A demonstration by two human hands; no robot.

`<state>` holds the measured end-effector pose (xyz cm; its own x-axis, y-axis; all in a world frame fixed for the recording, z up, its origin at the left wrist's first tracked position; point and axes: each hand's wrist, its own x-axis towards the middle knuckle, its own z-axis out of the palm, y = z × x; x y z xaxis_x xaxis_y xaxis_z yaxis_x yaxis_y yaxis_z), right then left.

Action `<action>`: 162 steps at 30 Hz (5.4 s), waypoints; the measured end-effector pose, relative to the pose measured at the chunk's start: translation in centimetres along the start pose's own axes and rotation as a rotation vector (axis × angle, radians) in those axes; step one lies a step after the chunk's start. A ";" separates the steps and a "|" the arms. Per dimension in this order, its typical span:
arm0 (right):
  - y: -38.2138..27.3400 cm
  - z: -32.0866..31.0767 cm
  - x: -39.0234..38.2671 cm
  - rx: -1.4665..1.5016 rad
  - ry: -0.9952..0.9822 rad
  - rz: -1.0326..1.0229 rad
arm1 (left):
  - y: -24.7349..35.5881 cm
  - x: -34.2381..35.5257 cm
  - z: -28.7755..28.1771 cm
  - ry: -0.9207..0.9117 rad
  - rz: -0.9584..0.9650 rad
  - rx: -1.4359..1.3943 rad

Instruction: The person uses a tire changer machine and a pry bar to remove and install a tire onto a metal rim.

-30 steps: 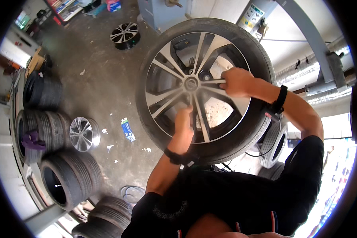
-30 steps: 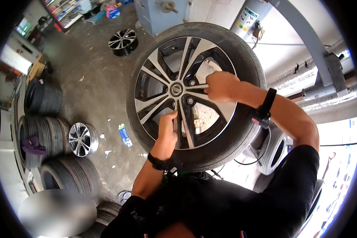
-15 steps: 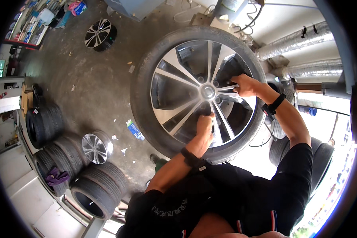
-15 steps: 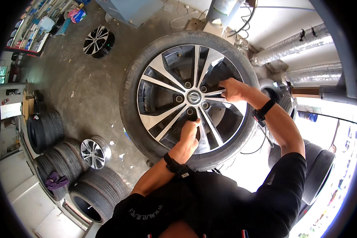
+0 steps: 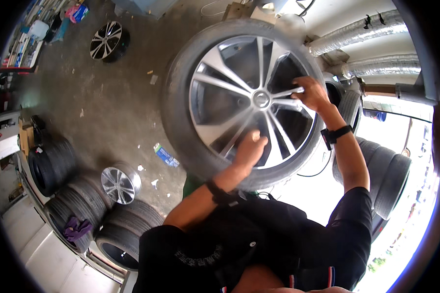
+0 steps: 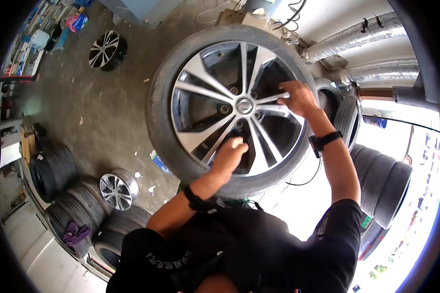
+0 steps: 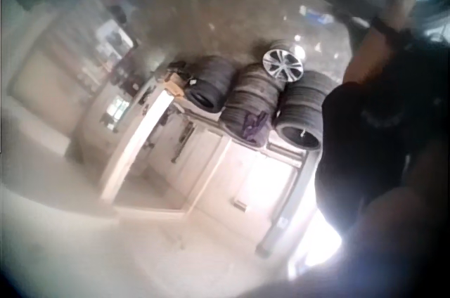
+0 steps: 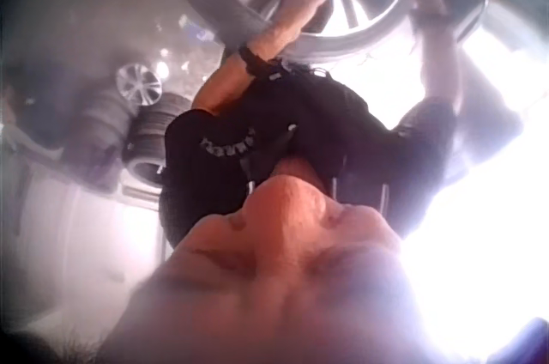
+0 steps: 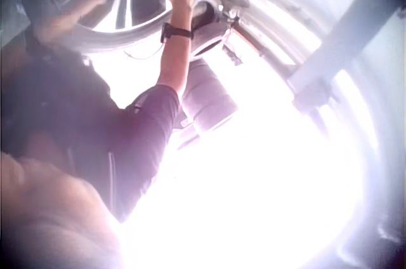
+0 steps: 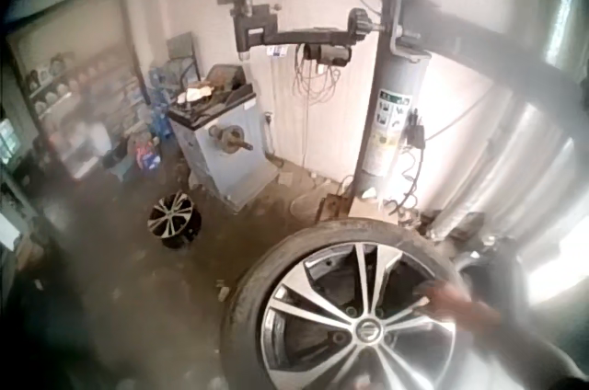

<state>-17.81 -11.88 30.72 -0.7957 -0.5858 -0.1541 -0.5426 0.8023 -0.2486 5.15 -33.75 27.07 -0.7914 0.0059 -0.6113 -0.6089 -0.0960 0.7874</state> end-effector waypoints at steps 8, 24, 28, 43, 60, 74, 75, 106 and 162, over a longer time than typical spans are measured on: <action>-13.4 10.9 -15.5 0.067 0.391 0.405 | 2.7 -13.6 -30.7 0.538 0.366 -0.587; -17.1 15.0 -16.8 -0.205 0.449 0.562 | -28.1 -35.8 -52.2 1.148 -0.042 -0.841; -17.8 14.6 -17.1 -0.176 0.449 0.606 | -29.8 -37.9 -51.7 1.147 0.064 -0.947; -17.2 14.9 -17.6 0.023 0.772 0.537 | -30.2 -38.8 -53.2 0.993 0.104 -0.883; -18.4 14.6 -18.1 0.200 1.011 0.817 | -21.9 -31.3 -50.1 0.809 -0.010 -0.581; -22.4 15.4 -21.0 0.365 1.011 0.713 | -22.9 -34.1 -50.8 0.852 0.000 -0.565; -23.1 15.9 -20.9 0.320 1.033 0.628 | -23.8 -34.9 -51.5 0.863 -0.001 -0.585; -24.0 16.2 -22.4 0.231 0.920 0.497 | -25.7 -33.1 -49.6 0.783 -0.049 -0.631; -21.2 13.4 -18.0 -0.056 0.615 1.281 | -1.2 6.3 -18.3 1.083 0.097 1.163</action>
<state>11.65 -19.84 25.93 -0.7175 0.6682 0.1969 0.6326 0.7433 -0.2173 1.84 -51.85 20.81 -0.7261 -0.6832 0.0770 -0.6700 0.7283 0.1439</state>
